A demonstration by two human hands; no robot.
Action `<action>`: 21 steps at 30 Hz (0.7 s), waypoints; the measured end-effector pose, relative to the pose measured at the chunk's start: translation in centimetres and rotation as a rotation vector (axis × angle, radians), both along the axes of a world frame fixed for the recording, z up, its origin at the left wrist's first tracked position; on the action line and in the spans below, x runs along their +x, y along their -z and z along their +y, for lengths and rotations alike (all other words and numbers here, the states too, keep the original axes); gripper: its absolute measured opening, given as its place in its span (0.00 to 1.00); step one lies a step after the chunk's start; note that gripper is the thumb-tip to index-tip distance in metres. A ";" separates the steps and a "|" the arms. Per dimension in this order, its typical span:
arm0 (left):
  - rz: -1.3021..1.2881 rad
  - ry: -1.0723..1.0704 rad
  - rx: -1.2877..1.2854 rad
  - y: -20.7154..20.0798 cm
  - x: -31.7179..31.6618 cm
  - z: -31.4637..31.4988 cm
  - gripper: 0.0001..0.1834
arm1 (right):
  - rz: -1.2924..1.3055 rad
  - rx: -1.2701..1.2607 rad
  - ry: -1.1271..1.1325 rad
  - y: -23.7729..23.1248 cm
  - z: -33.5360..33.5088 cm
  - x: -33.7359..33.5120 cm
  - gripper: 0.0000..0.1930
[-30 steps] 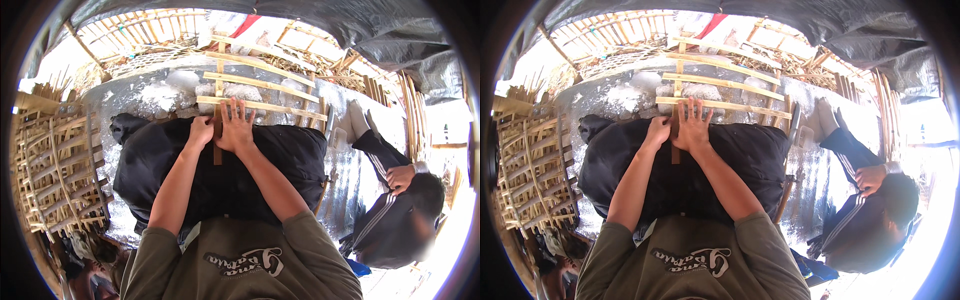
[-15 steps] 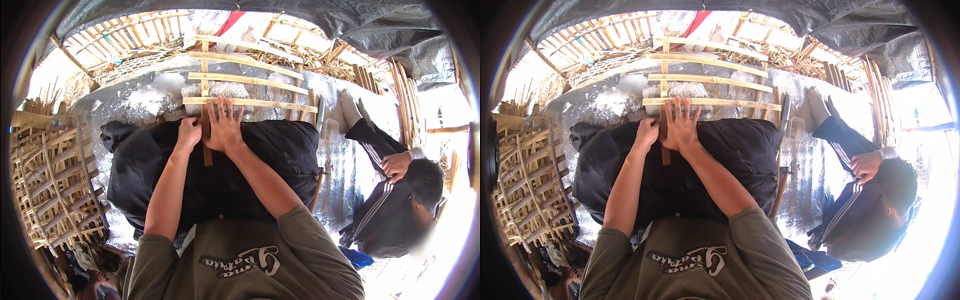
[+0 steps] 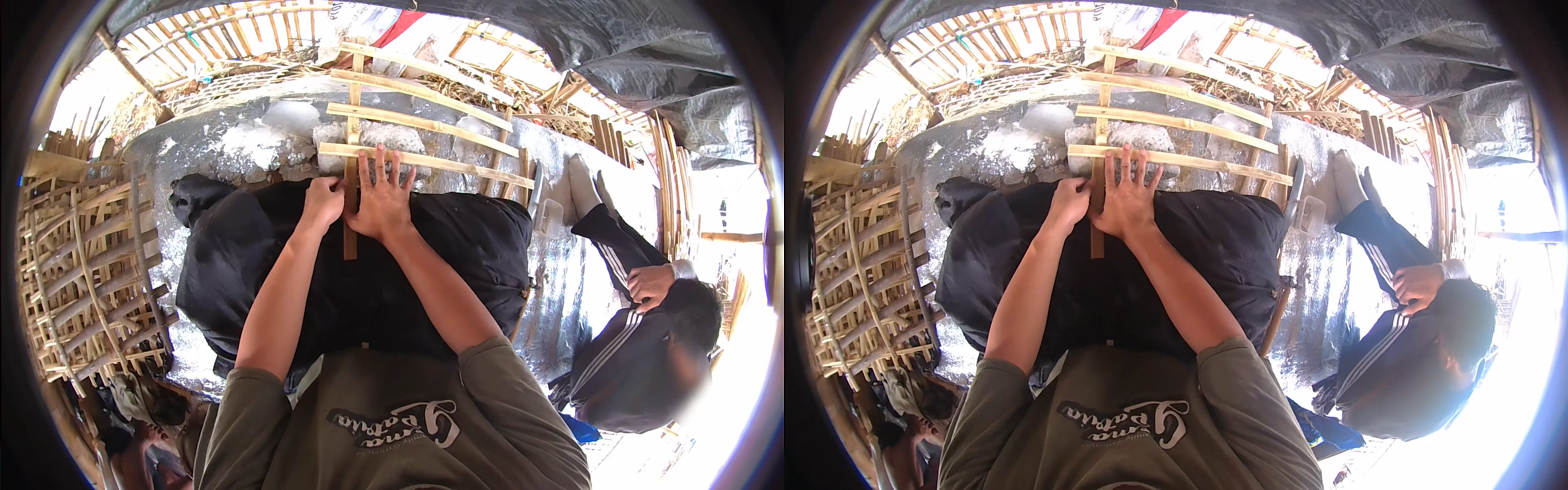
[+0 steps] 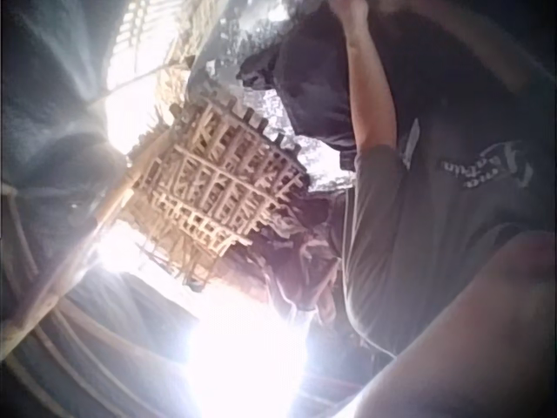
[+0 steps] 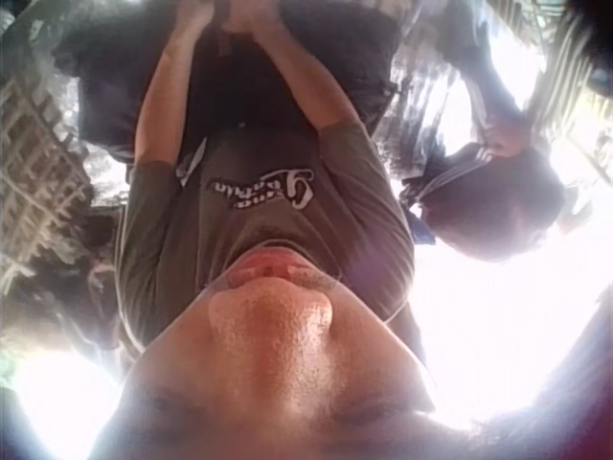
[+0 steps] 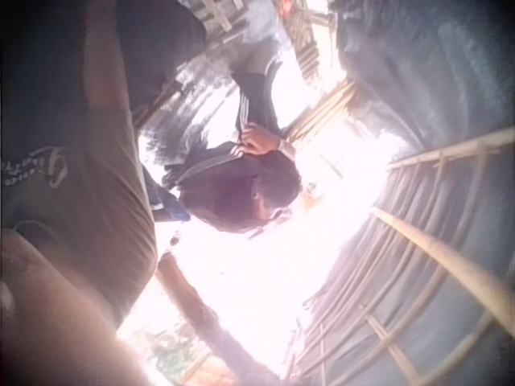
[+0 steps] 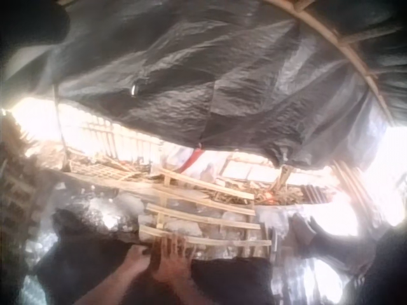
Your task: The person assembles a bamboo structure by positioning thin bamboo strips and securing them with a hammer and nails. They repeatedly adjust the strips and hammer them into place on a partially built frame.
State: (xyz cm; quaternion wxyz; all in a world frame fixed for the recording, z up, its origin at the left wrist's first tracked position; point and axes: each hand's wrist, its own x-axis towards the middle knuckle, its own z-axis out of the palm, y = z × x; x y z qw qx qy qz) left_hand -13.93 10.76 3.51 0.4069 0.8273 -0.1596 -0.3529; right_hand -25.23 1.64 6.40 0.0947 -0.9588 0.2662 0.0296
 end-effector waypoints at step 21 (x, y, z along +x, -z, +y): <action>-0.409 0.098 0.012 0.2 -0.7 0.2 0.15 | -0.001 0.061 0.004 -0.1 -0.1 0.1 0.61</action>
